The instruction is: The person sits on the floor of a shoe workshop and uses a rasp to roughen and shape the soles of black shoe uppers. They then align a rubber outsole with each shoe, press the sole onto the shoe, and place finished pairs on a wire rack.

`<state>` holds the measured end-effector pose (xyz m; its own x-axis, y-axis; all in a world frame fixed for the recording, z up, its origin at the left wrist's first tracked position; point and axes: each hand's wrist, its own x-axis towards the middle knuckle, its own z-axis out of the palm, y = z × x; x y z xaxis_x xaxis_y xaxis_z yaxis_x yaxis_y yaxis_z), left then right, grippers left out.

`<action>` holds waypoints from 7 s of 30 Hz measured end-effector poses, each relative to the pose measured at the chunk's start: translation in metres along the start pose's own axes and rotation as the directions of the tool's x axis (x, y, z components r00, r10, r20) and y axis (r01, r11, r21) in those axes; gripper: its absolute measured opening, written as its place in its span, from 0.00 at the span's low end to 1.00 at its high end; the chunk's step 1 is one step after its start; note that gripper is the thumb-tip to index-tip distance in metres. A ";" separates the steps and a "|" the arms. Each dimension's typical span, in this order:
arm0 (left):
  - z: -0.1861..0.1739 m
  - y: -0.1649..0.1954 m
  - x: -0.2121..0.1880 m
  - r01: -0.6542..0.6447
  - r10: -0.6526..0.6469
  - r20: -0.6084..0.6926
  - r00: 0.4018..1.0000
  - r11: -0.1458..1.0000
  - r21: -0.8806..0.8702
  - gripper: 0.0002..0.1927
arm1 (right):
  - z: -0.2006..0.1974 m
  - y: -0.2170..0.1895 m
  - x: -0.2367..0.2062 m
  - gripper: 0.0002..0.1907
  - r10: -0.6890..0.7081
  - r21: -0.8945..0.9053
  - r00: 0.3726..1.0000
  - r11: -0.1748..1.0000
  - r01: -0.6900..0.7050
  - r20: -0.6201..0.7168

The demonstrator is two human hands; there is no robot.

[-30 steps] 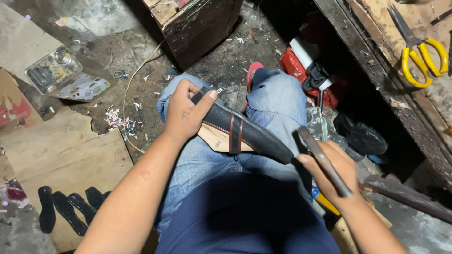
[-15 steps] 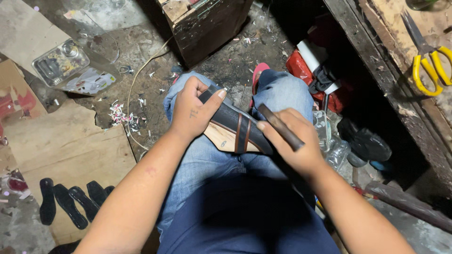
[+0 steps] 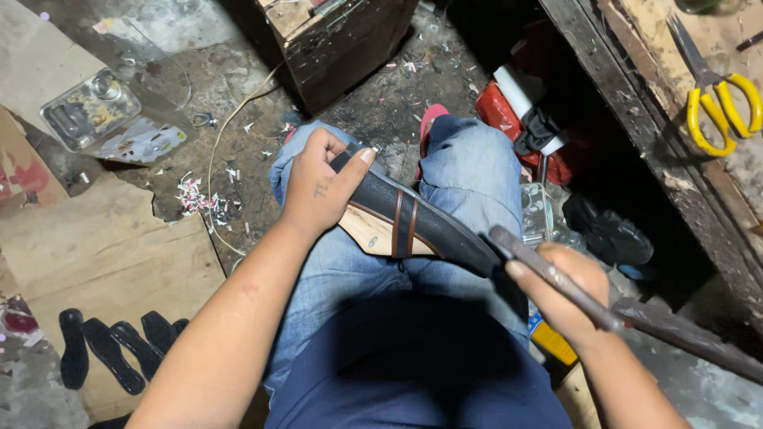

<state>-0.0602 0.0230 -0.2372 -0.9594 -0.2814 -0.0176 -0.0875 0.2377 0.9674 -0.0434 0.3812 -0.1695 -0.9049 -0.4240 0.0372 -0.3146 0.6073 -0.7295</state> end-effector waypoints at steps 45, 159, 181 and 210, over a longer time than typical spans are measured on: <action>0.018 0.009 0.003 0.022 -0.022 0.060 0.998 1.000 0.005 0.14 | 0.005 0.005 0.030 0.18 -0.070 0.221 0.990 0.974 0.041 0.123; -0.010 0.031 -0.009 0.011 0.013 -0.120 0.993 0.979 0.202 0.17 | 0.060 -0.102 0.150 0.19 -0.495 -0.035 0.837 0.856 0.516 0.232; -0.021 0.042 -0.025 0.121 -0.119 0.032 0.992 0.888 -0.444 0.17 | 0.068 -0.113 0.177 0.20 -0.426 0.235 0.866 0.899 0.370 0.264; 0.004 0.181 -0.081 -0.288 0.263 0.261 0.929 0.955 0.063 0.26 | -0.024 -0.119 0.052 0.20 -0.603 -0.029 0.787 0.796 0.605 -0.132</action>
<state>0.0009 0.0924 -0.0617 -0.9841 0.0442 0.1721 0.1762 0.3669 0.9134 -0.0604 0.3033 -0.0643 -0.5604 -0.6107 0.5594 -0.8060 0.2466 -0.5381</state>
